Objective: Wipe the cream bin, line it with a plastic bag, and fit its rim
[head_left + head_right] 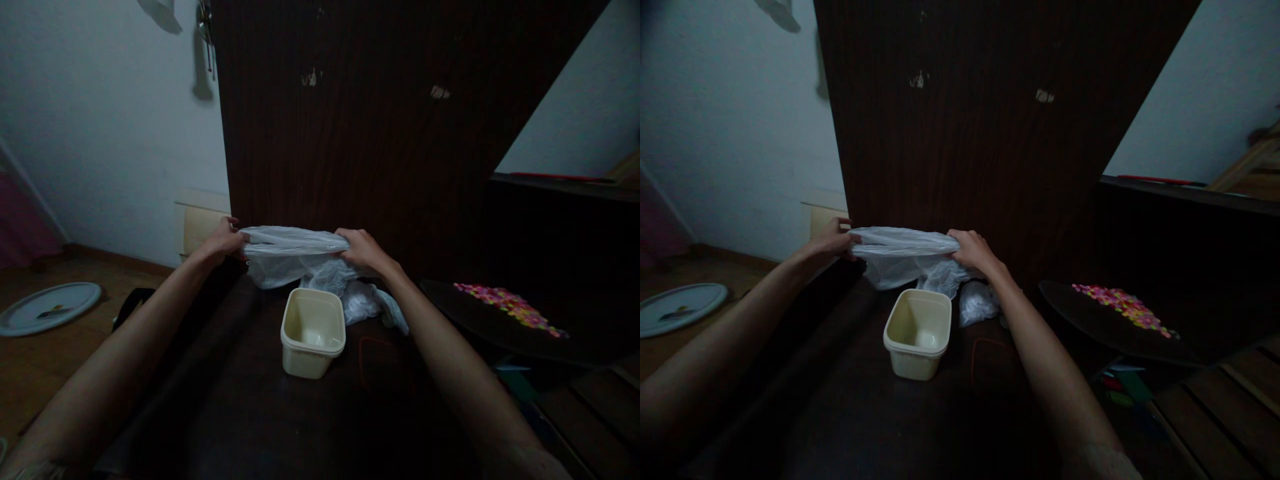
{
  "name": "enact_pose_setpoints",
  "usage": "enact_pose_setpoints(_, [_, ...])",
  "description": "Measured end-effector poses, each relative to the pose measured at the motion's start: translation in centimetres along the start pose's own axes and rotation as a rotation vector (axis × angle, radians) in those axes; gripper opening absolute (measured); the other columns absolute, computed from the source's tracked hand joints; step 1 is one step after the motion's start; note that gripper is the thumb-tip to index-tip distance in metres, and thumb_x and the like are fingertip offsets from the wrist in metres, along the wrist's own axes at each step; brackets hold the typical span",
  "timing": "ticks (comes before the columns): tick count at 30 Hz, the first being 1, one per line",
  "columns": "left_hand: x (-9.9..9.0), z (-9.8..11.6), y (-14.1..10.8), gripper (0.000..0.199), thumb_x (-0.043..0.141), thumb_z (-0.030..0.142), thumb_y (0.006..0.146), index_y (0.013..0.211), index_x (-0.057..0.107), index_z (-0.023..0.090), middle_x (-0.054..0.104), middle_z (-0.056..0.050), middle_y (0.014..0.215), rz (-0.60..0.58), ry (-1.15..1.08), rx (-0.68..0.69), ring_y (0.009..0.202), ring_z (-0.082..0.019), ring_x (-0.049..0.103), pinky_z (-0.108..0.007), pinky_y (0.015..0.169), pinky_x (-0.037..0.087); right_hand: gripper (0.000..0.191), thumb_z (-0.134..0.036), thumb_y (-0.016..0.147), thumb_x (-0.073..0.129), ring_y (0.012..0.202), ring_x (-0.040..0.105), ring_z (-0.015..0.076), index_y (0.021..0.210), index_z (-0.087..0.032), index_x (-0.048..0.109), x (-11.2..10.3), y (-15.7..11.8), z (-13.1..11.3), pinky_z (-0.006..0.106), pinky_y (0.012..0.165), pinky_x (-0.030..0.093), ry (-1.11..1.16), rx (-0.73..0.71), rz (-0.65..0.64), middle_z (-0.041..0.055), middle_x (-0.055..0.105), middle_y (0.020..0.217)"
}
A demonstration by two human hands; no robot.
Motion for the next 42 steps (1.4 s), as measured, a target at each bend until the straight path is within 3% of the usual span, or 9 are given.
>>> enact_pose_setpoints(5, [1.0, 1.5, -1.3, 0.033, 0.07, 0.004, 0.07, 0.098, 0.061, 0.018, 0.063, -0.004, 0.09, -0.123, 0.022, 0.063, 0.061, -0.014, 0.06, -0.022, 0.045, 0.052, 0.025, -0.038, 0.079, 0.062, 0.069, 0.058, 0.0169, 0.073, -0.015, 0.07, -1.6, 0.1, 0.3, 0.024, 0.062, 0.037, 0.141, -0.019, 0.029, 0.0008, 0.065, 0.069])
enact_pose_setpoints(11, [1.7, 3.3, -2.0, 0.024, 0.066, 0.005, 0.073, 0.089, 0.055, 0.02, 0.059, 0.003, 0.081, -0.14, 0.091, 0.45, 0.051, -0.007, 0.051, -0.017, 0.045, 0.043, 0.031, -0.044, 0.077, 0.06, 0.06, 0.045, 0.0131, 0.068, -0.016, 0.066, -4.7, -0.4, -1.1, 0.026, 0.056, 0.032, 0.36, -0.02, 0.258, -0.001, 0.054, 0.064])
enact_pose_setpoints(16, [1.6, 5.6, -3.5, 0.019, 0.063, 0.006, 0.073, 0.078, 0.051, 0.02, 0.058, 0.003, 0.079, -0.125, 0.093, 0.638, 0.054, -0.007, 0.051, -0.017, 0.047, 0.042, 0.032, -0.043, 0.078, 0.068, 0.058, 0.041, 0.012, 0.06, -0.019, 0.058, -8.4, -1.8, -4.1, 0.026, 0.053, 0.03, 0.357, -0.139, 0.428, -0.002, 0.048, 0.06])
enact_pose_setpoints(19, [1.2, 7.3, -5.2, 0.008, 0.06, 0.011, 0.076, 0.075, 0.061, 0.019, 0.061, -0.001, 0.079, -0.089, 0.13, 0.694, 0.057, -0.01, 0.052, -0.019, 0.047, 0.041, 0.029, -0.042, 0.081, 0.072, 0.059, 0.045, 0.0125, 0.064, -0.02, 0.06, -10.7, -3.3, -6.7, 0.026, 0.053, 0.033, 0.311, -0.211, 0.494, -0.0013, 0.052, 0.062])
enact_pose_setpoints(25, [0.2, 9.5, -8.8, 0.028, 0.055, 0.01, 0.075, 0.081, 0.079, 0.022, 0.068, -0.005, 0.11, -0.176, 0.342, 0.677, 0.076, -0.018, 0.062, -0.024, 0.055, 0.048, 0.023, -0.034, 0.085, 0.071, 0.062, 0.051, 0.014, 0.068, -0.022, 0.06, -14.1, -6.4, -10.5, 0.026, 0.054, 0.036, 0.187, -0.273, 0.501, -0.0003, 0.059, 0.066])
enact_pose_setpoints(29, [-0.6, 9.5, -9.6, 0.037, 0.058, 0.007, 0.07, 0.096, 0.081, 0.023, 0.068, -0.007, 0.11, -0.347, 0.536, 0.56, 0.073, -0.017, 0.062, -0.026, 0.063, 0.052, 0.013, -0.027, 0.082, 0.067, 0.061, 0.053, 0.0133, 0.071, -0.02, 0.063, -14.0, -7.3, -10.4, 0.025, 0.054, 0.037, 0.17, -0.244, 0.373, -0.0012, 0.061, 0.067])
enact_pose_setpoints(34, [-1.1, 7.4, -9.0, 0.048, 0.073, 0.007, 0.058, 0.102, 0.079, 0.024, 0.064, -0.005, 0.098, -0.587, 0.764, 0.505, 0.087, -0.022, 0.064, -0.031, 0.085, 0.052, 0.015, -0.031, 0.079, 0.073, 0.066, 0.059, 0.0154, 0.083, -0.017, 0.07, -11.2, -7.7, -8.4, 0.025, 0.057, 0.041, 0.186, -0.182, 0.133, 0.0012, 0.069, 0.076])
enact_pose_setpoints(38, [0.3, 5.5, -9.4, 0.04, 0.077, 0.013, 0.056, 0.093, 0.08, 0.025, 0.056, -0.005, 0.094, -0.529, 0.964, 0.72, 0.081, -0.024, 0.058, -0.035, 0.084, 0.05, 0.019, -0.035, 0.084, 0.071, 0.065, 0.058, 0.0139, 0.085, -0.016, 0.069, -8.9, -7.8, -7.6, 0.024, 0.058, 0.04, 0.192, -0.188, 0.044, 0.0005, 0.068, 0.074])
enact_pose_setpoints(42, [2.8, 5.4, -11.1, 0.011, 0.067, 0.025, 0.077, 0.074, 0.077, 0.02, 0.057, -0.006, 0.08, -0.417, 1.012, 0.892, 0.074, -0.023, 0.056, -0.034, 0.075, 0.045, 0.013, -0.029, 0.084, 0.071, 0.065, 0.058, 0.013, 0.086, -0.016, 0.069, -8.0, -7.9, -8.1, 0.023, 0.06, 0.041, 0.241, -0.214, 0.042, 0.0, 0.069, 0.077])
Point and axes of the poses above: each hand's wrist, its own y-axis towards the middle knuckle, its own x-axis out of the palm, z = x × y, the point moved 1 cm from there along y, towards the middle knuckle
